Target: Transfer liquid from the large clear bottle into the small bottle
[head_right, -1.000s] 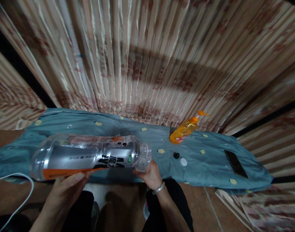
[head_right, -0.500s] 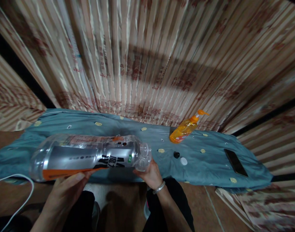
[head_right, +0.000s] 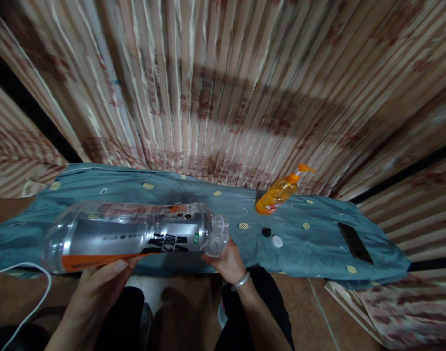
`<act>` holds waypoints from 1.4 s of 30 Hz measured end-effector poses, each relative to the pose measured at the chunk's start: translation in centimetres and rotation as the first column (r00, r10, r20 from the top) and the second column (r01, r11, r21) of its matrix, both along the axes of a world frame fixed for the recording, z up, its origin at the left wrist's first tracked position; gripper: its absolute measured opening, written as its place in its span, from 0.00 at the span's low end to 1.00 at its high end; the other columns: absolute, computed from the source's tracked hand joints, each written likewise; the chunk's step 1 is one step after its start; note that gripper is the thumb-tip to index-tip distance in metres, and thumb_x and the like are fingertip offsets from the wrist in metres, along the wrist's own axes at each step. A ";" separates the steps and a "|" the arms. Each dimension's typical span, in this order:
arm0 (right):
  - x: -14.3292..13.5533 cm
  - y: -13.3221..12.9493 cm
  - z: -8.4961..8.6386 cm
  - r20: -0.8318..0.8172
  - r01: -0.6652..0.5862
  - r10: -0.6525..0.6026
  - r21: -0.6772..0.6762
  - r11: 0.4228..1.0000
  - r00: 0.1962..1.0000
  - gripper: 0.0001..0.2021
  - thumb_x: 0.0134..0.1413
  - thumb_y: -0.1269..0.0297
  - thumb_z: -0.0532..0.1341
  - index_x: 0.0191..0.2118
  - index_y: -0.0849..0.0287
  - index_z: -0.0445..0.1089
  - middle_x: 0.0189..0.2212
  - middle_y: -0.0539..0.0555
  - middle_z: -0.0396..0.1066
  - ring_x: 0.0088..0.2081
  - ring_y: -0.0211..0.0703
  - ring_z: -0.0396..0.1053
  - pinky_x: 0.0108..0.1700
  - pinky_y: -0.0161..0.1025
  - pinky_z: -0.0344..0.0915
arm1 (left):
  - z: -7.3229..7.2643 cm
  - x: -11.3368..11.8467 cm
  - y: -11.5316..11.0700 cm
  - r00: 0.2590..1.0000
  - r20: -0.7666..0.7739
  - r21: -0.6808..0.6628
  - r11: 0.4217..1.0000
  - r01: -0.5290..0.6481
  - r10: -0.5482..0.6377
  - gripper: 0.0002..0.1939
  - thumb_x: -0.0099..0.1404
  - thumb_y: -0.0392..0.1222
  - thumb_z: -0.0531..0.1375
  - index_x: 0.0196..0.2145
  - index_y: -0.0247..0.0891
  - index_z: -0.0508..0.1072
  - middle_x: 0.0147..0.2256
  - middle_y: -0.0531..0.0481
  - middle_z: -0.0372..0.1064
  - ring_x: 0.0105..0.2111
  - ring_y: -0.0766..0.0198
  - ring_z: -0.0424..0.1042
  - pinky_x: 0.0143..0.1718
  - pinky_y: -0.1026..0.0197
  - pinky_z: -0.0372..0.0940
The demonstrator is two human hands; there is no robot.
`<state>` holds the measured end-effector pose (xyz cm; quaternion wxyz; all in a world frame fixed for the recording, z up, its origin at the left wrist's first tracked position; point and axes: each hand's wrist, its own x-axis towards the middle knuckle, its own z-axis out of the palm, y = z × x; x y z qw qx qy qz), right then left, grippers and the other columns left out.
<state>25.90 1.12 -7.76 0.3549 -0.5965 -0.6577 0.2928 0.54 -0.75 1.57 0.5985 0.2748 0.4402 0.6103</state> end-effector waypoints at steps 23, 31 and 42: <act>-0.1 0.1 0.2 0.063 0.021 -0.023 0.031 0.999 0.998 0.13 0.45 0.56 0.68 0.35 0.58 0.76 0.32 0.55 0.80 0.36 0.52 0.78 0.39 0.44 0.74 | 0.3 0.0 0.2 0.999 0.028 0.023 1.000 -0.019 0.019 0.12 0.44 0.37 0.71 0.30 0.38 0.80 0.28 0.49 0.81 0.35 0.54 0.80 0.45 0.54 0.73; 0.0 0.1 -0.2 0.088 0.022 -0.027 0.050 0.999 0.996 0.12 0.44 0.58 0.68 0.35 0.58 0.76 0.33 0.55 0.80 0.37 0.52 0.77 0.41 0.45 0.74 | 1.1 0.5 0.2 0.998 0.036 0.020 0.998 -0.058 0.058 0.19 0.42 0.35 0.70 0.36 0.39 0.80 0.26 0.53 0.80 0.34 0.53 0.80 0.44 0.55 0.73; 0.0 0.1 -0.1 0.077 0.017 -0.021 0.050 0.999 0.997 0.10 0.44 0.58 0.68 0.32 0.58 0.76 0.30 0.55 0.79 0.36 0.52 0.77 0.42 0.45 0.74 | 1.1 0.4 0.0 0.999 0.038 0.009 0.999 -0.037 0.036 0.16 0.44 0.37 0.70 0.35 0.39 0.80 0.26 0.53 0.80 0.34 0.56 0.79 0.41 0.60 0.73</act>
